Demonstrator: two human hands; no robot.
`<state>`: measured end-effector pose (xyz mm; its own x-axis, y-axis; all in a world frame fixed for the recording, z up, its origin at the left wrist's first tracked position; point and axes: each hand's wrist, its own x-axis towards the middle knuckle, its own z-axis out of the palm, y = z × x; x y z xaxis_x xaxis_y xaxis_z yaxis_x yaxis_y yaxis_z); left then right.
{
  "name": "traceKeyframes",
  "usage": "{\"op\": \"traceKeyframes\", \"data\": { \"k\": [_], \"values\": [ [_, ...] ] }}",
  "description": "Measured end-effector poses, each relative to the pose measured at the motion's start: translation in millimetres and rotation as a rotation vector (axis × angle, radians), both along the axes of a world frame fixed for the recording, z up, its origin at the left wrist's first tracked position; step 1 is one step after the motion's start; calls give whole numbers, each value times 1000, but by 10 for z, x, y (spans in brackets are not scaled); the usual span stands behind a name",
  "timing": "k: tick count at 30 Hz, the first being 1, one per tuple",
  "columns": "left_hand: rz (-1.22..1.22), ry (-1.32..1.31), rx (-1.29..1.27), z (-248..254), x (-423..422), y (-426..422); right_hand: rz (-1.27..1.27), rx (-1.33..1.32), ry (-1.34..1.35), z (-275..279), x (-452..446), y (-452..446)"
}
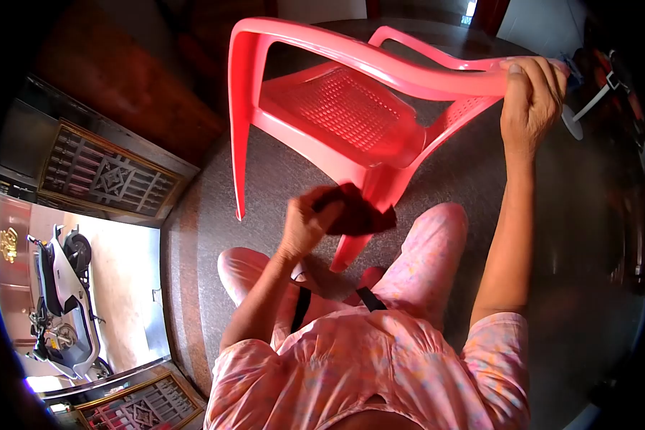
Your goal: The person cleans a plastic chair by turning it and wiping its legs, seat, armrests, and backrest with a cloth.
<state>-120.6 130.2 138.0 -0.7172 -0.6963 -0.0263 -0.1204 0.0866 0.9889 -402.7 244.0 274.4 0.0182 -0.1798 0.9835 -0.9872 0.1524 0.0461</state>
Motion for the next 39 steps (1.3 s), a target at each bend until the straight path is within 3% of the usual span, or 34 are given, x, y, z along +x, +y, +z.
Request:
{"op": "traceKeyframes", "data": {
  "k": [3,6,7,9,10,14,17,21,24,30,33,36,39],
  "values": [
    [285,310,-142,134,-66,-313,2,13,-19,14,93,18],
    [591,201,-641,201,-130,-602,-10,-11,7,6,153,6],
    [597,218,-767,130,-185,-752,-13,-12,7,3,170,8],
    [463,-92,-1212,32,-252,-976,-9,-13,18,0,201,-3],
    [380,-49,-1333,-87,-308,-1077,-8,-11,-1,6,231,-9],
    [253,-60,-1333,-76,-382,-1090,-116,78,-13,25,293,35],
    [209,44,-1309,-147,-493,-985,-5,-56,26,10,204,-25],
    [-50,-30,-1374,-285,-632,-488,-24,-26,27,15,289,-3],
    [82,55,-1263,-365,-785,-226,-39,39,53,18,323,90],
    [-32,-1,-1147,-287,-602,-189,26,73,47,62,323,91],
    [-43,160,-1337,-345,-470,-407,51,104,59,71,388,129],
    [56,63,-1504,-157,-242,-849,56,83,51,61,437,115],
    [211,-94,-1317,-131,-102,-1221,47,76,81,56,518,100]
  ]
}}
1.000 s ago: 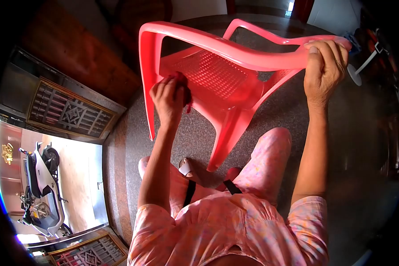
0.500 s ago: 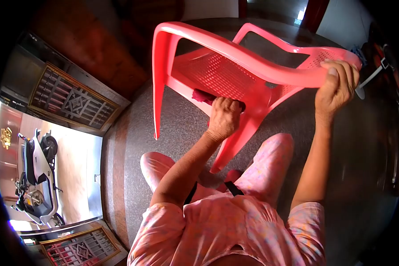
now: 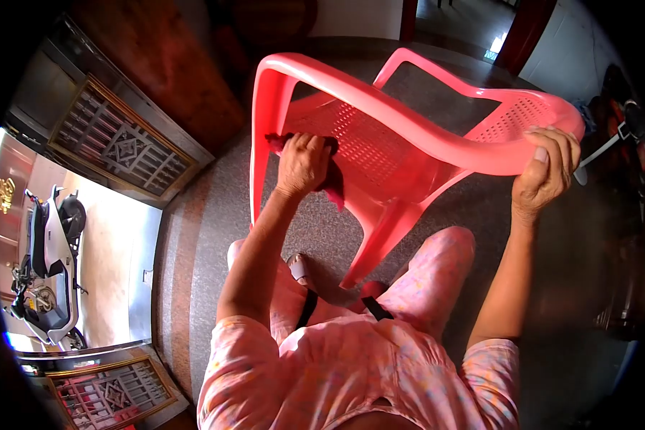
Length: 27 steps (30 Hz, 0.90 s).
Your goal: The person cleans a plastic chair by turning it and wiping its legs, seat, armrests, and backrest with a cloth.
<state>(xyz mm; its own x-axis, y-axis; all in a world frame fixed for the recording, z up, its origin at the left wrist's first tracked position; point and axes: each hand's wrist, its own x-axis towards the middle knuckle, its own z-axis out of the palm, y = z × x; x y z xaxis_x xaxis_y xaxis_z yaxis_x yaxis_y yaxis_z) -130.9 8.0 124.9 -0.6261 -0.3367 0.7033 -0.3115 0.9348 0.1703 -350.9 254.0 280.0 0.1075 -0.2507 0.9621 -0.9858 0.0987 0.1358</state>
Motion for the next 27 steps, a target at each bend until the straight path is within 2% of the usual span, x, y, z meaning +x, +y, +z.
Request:
{"op": "traceKeyframes", "data": {
  "k": [4,5,6,7,8,10,13,15,20,23,24,26,27],
  "values": [
    [136,3,16,-88,-97,215,15,-36,11,-23,23,4],
    [114,-28,62,-181,-153,344,23,-25,2,-28,10,27],
    [-93,-14,65,-188,-206,522,24,-21,2,-28,21,26],
    [-164,69,65,-369,-362,672,4,-13,5,-20,39,25],
    [-129,4,136,-341,-445,963,-16,-5,7,-12,61,23],
    [-24,-43,107,-334,-628,1403,-13,-4,13,-12,76,15],
    [-110,-198,17,-388,-726,1647,6,0,10,-6,40,30],
    [-117,-260,22,-396,-720,1625,2,21,1,4,-7,37],
    [-260,-52,-8,-369,-541,1398,-4,13,17,7,2,-16],
    [-260,0,22,-267,-426,1346,-15,6,17,12,7,-3],
    [-257,-3,24,-267,-380,1297,-12,8,14,11,-16,-4],
    [-169,155,109,-250,-287,1117,-29,10,11,12,-74,4],
    [-93,164,70,-259,-227,916,-24,7,-5,12,-102,-2]
  ]
}}
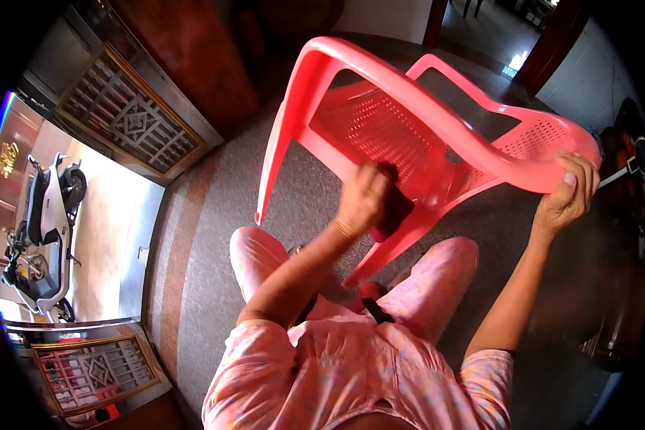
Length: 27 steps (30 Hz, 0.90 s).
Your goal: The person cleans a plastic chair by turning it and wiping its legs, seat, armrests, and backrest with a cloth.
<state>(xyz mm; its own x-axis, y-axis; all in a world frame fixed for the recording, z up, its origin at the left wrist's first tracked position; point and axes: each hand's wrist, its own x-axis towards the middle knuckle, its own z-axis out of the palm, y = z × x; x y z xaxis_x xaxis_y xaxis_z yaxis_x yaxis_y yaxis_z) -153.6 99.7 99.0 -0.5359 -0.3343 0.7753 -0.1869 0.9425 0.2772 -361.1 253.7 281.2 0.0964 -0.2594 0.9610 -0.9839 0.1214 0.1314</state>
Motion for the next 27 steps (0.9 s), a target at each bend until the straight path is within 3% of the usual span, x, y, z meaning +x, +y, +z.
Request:
{"op": "traceKeyframes", "data": {
  "k": [5,11,19,27],
  "values": [
    [330,117,41,219,134,-666,-44,5,-13,-19,-72,-43],
    [468,334,103,60,-54,-713,-44,25,-90,-18,-182,-13],
    [134,265,332,-370,-243,480,-65,17,-96,-37,-262,-18],
    [-173,-135,74,-1142,176,790,-92,33,-71,-48,-511,-46]
  ]
}}
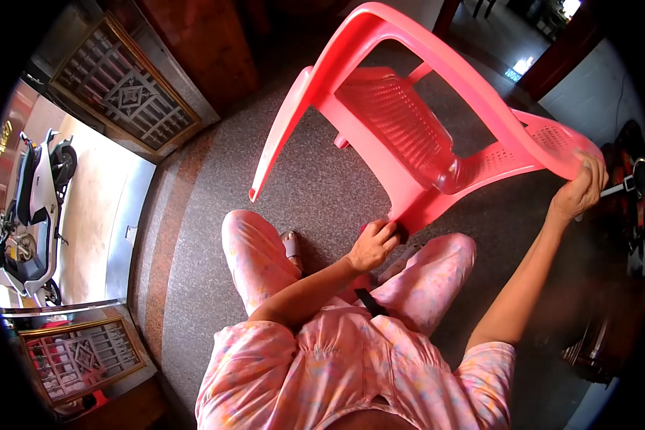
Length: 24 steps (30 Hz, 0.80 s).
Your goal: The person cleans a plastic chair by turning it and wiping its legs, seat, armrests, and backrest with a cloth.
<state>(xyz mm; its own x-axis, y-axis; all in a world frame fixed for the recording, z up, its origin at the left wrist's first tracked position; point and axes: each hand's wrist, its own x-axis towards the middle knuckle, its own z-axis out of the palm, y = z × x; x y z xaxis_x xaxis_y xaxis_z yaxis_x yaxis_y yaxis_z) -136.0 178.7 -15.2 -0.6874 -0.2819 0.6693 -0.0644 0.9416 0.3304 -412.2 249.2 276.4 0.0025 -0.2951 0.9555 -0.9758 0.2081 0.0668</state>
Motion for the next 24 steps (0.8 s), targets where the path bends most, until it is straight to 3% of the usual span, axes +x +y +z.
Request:
{"op": "traceKeyframes", "data": {
  "k": [4,8,9,13,16,18,20,24],
  "values": [
    [-131,-144,-53,-88,228,-7,-44,-5,-30,-7,-107,-6],
    [-130,-81,352,-84,368,26,-28,-22,-30,4,-114,-39],
    [-95,-44,334,-124,337,-4,-20,-21,-17,9,-120,-38],
    [99,273,720,898,132,-253,-4,-14,1,15,-148,-34],
    [179,491,679,1285,-97,-377,-1,-20,1,1,-156,-39],
    [189,423,571,1228,-236,-371,3,-31,-28,-8,-171,-37],
    [274,243,514,819,-395,-281,-3,-17,-22,-10,-208,-32],
    [164,178,498,208,-237,66,-59,-3,-45,-14,-311,-13]
  ]
}}
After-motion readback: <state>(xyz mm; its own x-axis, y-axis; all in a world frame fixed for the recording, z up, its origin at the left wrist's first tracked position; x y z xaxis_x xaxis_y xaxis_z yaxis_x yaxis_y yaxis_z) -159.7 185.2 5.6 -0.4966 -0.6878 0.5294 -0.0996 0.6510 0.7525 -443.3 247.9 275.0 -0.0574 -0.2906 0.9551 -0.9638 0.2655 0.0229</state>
